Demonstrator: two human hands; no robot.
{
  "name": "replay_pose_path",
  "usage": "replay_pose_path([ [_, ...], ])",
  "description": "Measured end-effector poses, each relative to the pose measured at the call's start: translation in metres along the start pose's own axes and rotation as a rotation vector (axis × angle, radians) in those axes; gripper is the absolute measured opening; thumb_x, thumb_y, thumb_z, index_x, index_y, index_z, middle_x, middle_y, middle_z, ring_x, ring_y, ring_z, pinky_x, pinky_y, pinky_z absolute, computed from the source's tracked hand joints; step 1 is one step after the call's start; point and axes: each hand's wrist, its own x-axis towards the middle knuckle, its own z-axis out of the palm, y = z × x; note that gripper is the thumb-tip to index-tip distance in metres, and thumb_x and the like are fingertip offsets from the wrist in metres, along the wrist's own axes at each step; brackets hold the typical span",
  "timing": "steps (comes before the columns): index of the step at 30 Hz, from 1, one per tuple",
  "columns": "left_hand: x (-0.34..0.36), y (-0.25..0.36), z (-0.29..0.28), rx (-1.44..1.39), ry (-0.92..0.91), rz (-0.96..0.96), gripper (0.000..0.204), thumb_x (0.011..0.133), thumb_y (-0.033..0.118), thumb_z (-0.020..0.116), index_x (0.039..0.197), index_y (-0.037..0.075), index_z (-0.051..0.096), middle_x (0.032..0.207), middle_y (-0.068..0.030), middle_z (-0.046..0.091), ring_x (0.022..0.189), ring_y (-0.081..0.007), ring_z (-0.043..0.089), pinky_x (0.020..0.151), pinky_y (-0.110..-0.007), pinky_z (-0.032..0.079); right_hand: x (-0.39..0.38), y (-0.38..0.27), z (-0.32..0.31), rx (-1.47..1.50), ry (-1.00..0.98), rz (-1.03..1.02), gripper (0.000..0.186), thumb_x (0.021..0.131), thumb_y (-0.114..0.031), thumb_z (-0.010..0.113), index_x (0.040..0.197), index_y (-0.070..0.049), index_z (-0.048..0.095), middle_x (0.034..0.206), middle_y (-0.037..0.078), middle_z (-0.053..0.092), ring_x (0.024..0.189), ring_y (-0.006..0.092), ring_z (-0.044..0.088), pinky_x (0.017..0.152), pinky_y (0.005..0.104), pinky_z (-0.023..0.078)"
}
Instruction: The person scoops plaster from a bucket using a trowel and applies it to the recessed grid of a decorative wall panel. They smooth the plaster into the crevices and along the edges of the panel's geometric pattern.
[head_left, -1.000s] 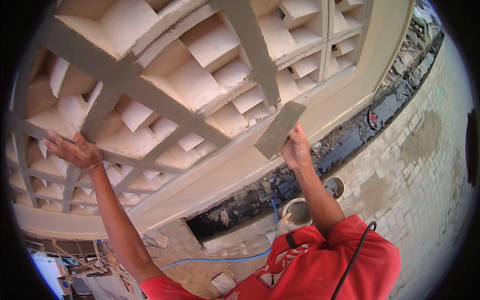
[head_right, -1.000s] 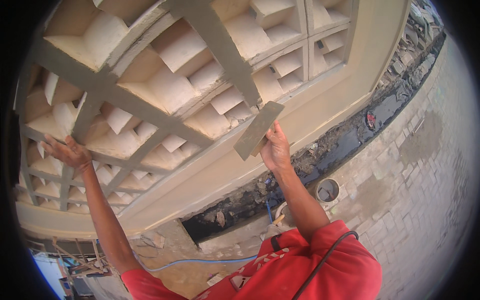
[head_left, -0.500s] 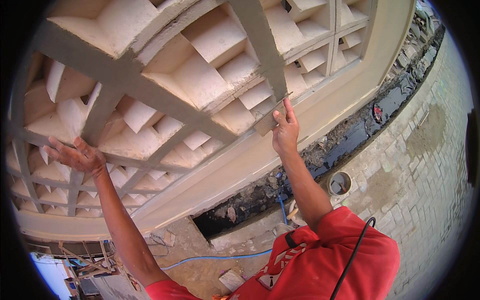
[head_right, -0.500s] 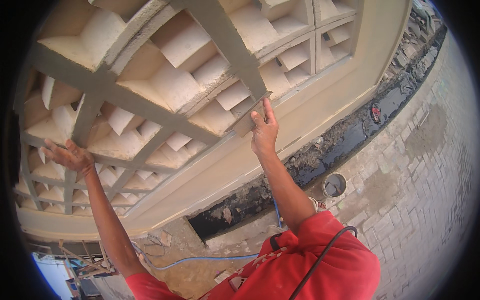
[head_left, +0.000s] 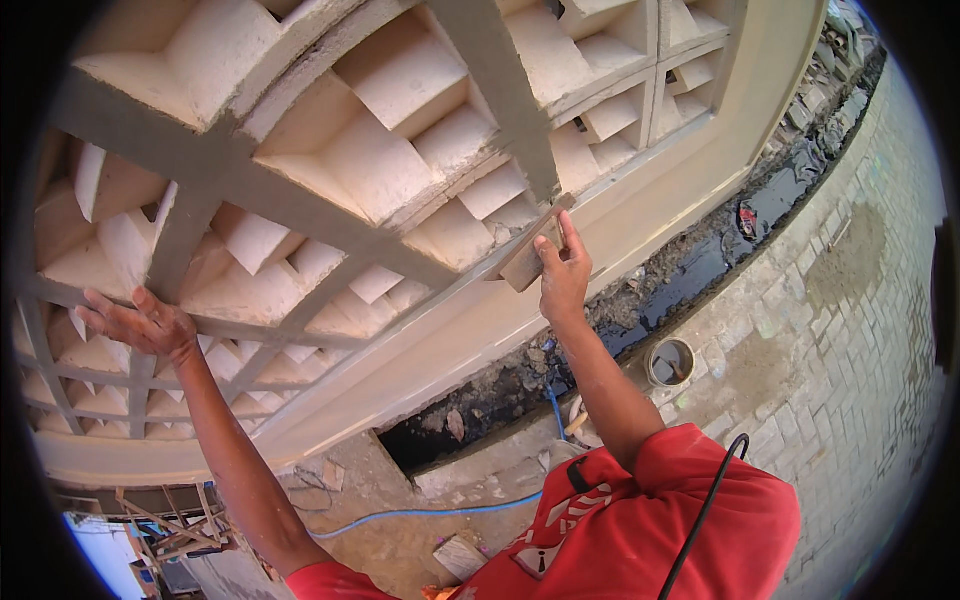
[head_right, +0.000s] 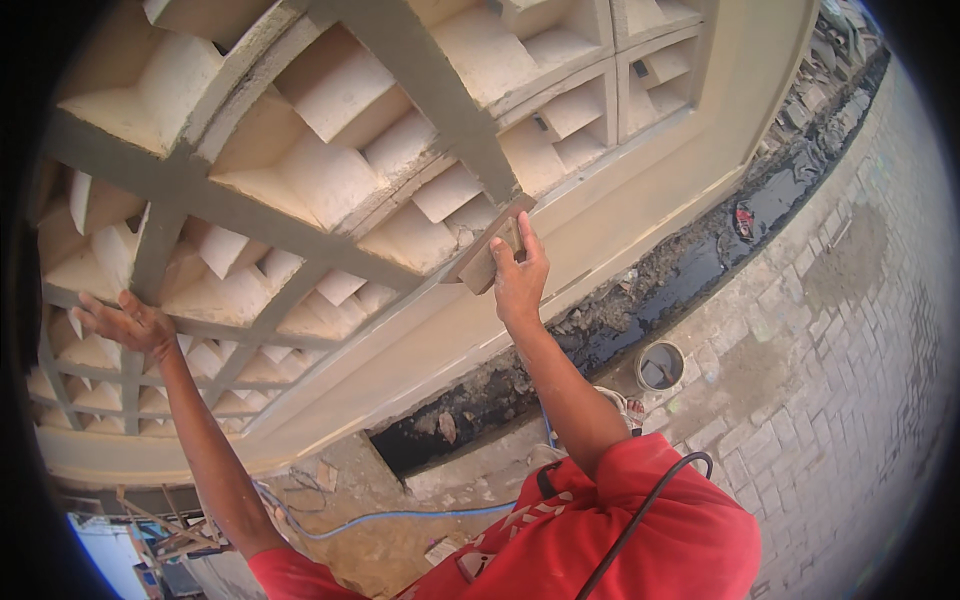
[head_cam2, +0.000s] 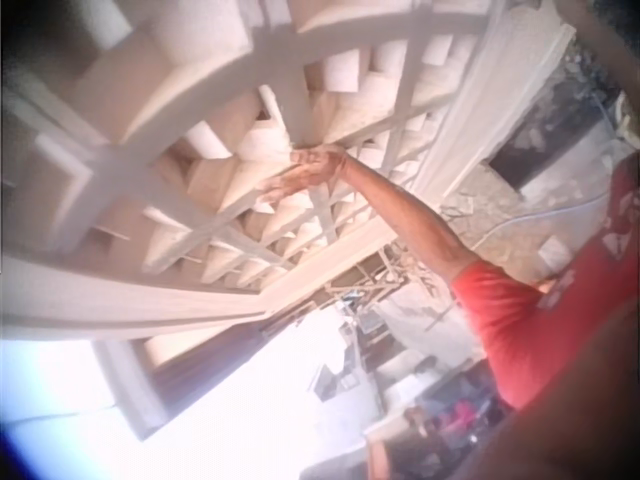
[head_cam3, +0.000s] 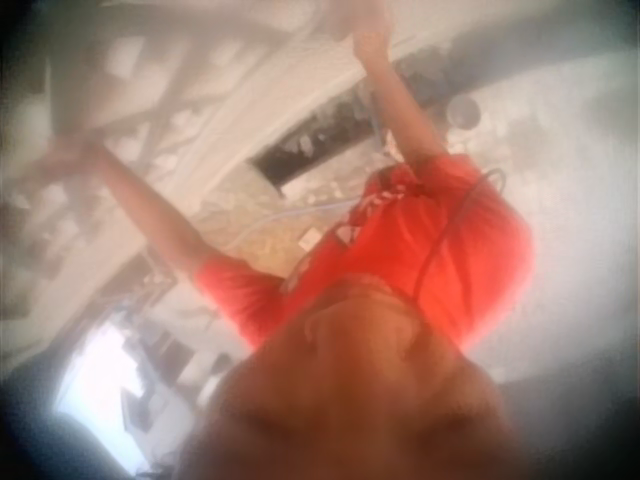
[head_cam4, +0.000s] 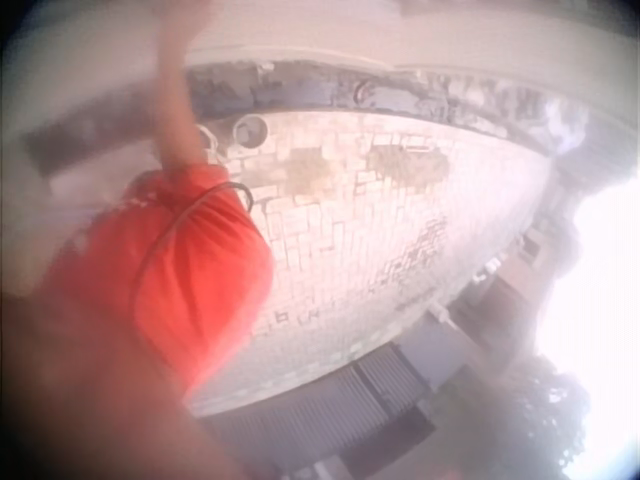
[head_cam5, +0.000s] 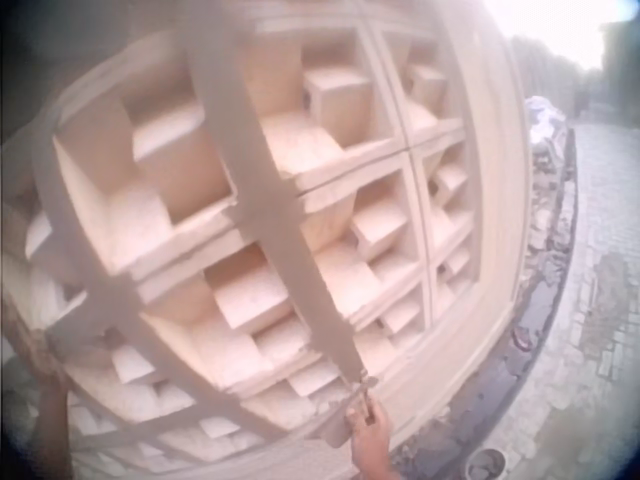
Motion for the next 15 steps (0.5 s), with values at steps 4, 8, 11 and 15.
replay_pose_path([
  [4,0.0,0.006,0.004,-0.021,-0.01,-0.022,0.073,0.095,0.056,0.034,0.143,0.001,0.032,0.149,-0.0279,0.017,0.139,-0.0406,0.018,0.112,-0.049,0.016,0.022,0.005,0.018,-0.361,0.086,-0.032,0.06,0.085,-0.017,0.061,0.138,0.003,0.041,0.11,0.017,0.052,0.104,0.0258,0.051,0.094,0.0345,0.04],
  [8,0.001,0.002,0.004,-0.032,0.006,0.016,0.072,0.095,0.055,0.035,0.143,0.001,0.032,0.149,-0.0278,0.018,0.138,-0.0405,0.018,0.112,-0.049,0.016,-0.014,0.017,0.026,-0.465,-0.063,-0.103,0.06,0.085,-0.019,0.062,0.137,0.003,0.042,0.105,0.018,0.052,0.101,0.027,0.052,0.093,0.0358,0.04],
  [11,-0.001,0.0,0.002,-0.019,0.003,0.009,0.072,0.095,0.055,0.036,0.143,0.001,0.032,0.149,-0.0277,0.018,0.138,-0.0404,0.018,0.112,-0.049,0.016,-0.015,0.007,0.011,-0.324,-0.076,-0.075,0.06,0.084,-0.019,0.063,0.137,0.002,0.043,0.106,0.015,0.053,0.098,0.022,0.052,0.088,0.0322,0.042],
  [15,-0.003,-0.004,0.003,-0.023,0.004,0.029,0.066,0.096,0.047,0.04,0.143,0.001,0.031,0.148,-0.0304,0.018,0.137,-0.0428,0.02,0.11,-0.05,0.017,0.021,-0.014,0.017,-0.244,0.01,-0.147,0.059,0.085,-0.019,0.063,0.138,0.001,0.043,0.103,0.012,0.051,0.096,0.0195,0.051,0.085,0.0311,0.043],
])
